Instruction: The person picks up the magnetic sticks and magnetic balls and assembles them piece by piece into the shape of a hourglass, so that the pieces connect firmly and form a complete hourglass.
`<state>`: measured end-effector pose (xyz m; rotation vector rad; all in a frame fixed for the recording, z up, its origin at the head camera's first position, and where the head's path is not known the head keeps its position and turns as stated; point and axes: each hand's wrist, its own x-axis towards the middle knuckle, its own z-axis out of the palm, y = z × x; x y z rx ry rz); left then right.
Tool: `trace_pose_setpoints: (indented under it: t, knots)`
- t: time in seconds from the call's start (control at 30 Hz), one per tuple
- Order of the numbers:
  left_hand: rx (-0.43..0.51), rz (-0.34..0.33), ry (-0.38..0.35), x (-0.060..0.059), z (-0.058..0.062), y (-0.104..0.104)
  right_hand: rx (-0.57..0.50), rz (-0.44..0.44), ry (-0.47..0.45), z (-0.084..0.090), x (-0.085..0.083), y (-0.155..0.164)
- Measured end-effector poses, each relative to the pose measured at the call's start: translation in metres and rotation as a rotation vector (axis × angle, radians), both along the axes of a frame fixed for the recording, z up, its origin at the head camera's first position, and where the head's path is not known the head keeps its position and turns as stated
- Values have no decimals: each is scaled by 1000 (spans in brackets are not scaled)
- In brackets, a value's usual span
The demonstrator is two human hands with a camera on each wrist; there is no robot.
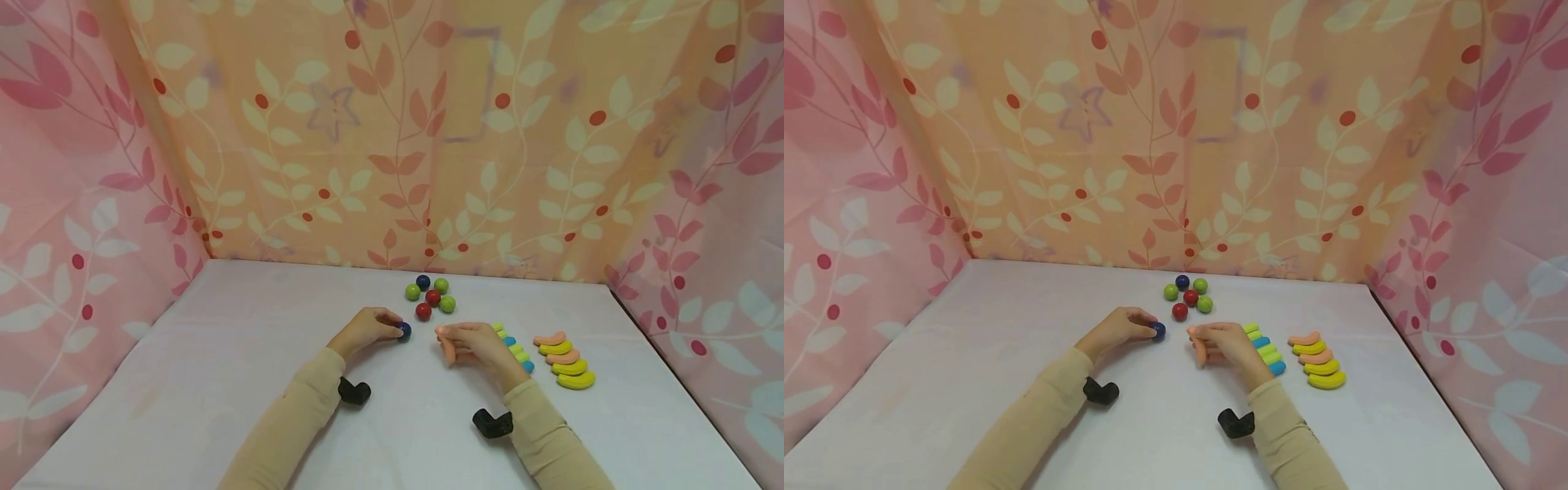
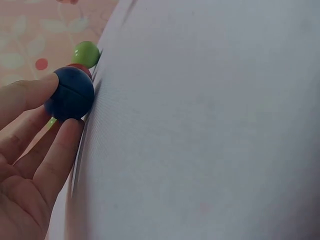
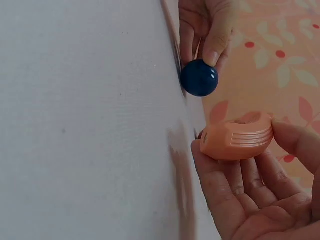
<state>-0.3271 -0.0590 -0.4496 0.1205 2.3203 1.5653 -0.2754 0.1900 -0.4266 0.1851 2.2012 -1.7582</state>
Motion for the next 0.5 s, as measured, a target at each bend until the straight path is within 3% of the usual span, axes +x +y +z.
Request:
trace_pose_setpoints:
  t: [0.5]
  knots:
    - [67,28,20,7,-7,2,-145,-29,-67,-8,0,-14]
